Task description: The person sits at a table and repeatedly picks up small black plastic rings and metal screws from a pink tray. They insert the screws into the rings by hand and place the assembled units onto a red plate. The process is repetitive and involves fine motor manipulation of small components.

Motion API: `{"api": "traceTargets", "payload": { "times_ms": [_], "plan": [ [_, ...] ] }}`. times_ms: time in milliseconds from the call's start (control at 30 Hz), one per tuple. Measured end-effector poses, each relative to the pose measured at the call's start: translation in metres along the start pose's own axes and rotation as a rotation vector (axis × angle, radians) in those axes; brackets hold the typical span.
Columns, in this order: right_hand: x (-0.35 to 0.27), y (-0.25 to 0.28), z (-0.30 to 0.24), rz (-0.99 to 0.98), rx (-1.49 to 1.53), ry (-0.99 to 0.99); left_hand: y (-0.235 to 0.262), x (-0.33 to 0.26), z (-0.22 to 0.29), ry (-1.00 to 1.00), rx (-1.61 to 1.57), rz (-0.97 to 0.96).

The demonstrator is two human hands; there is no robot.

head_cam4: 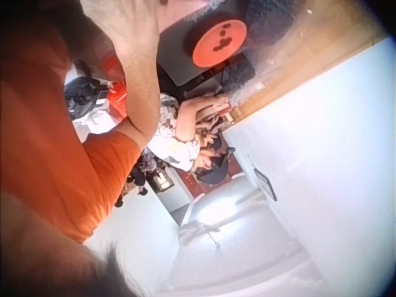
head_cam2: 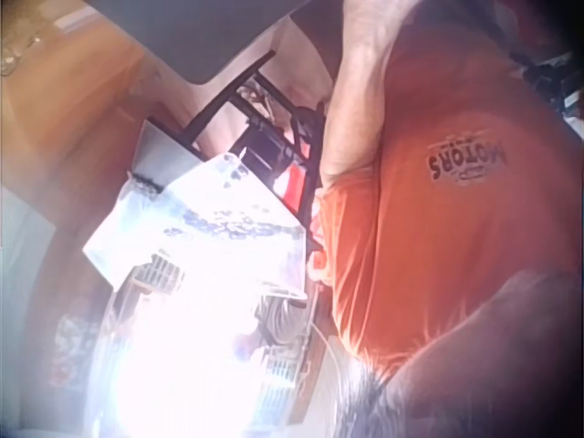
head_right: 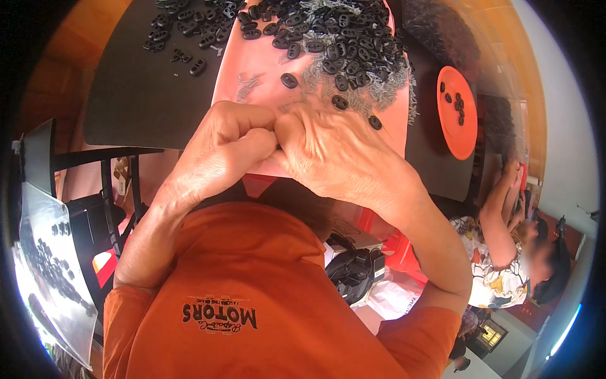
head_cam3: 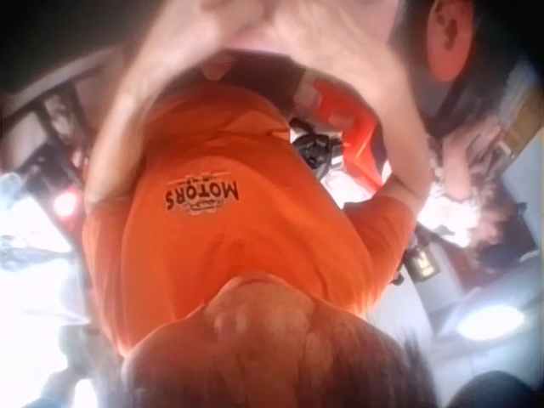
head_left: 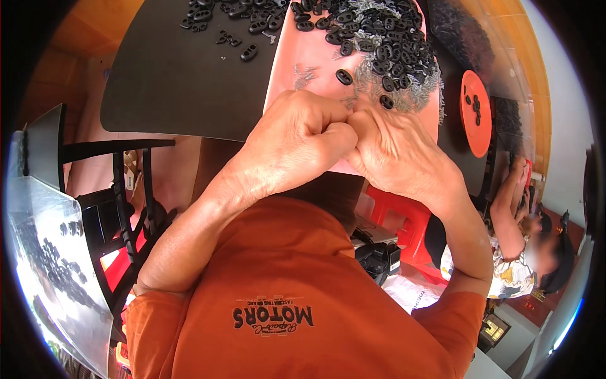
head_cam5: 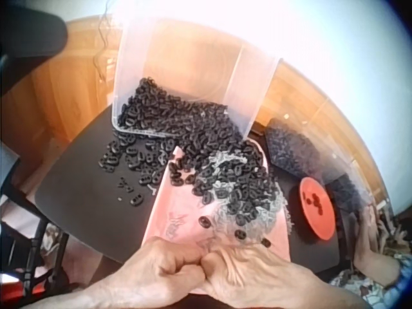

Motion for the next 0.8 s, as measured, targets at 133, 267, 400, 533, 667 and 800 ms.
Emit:
{"api": "traceTargets", "payload": {
  "times_ms": [133,267,400,533,667,800],
  "plan": [
    [-0.004,0.001,0.000,-0.096,0.111,-0.076,-0.001,0.001,0.002,0.004,0.049,0.008],
    [-0.005,0.001,0.000,-0.068,0.150,-0.104,-0.001,0.005,-0.006,-0.072,0.052,0.013],
    [-0.009,-0.003,0.005,-0.029,0.136,-0.032,-0.002,-0.001,0.002,-0.054,0.076,0.039],
    [-0.011,0.000,0.002,0.216,0.171,-0.032,0.002,-0.005,0.002,0.010,-0.108,-0.008],
    [-0.015,-0.004,0.001,0.405,0.278,-0.085,0.000,-0.006,0.008,0.054,-0.223,-0.032],
    [-0.014,-0.005,0.000,0.396,0.226,-0.062,0.005,-0.007,0.009,0.125,-0.240,-0.038]
  ]
}}
Point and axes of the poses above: each hand's wrist, its own x-axis towards the middle knuckle, its own y-axis out of the back of the hand, z = x × y, the point moved 1 cm from there along x, towards the middle knuckle, and after that the axes turned 4 degrees about y, right-handed, at the moved point
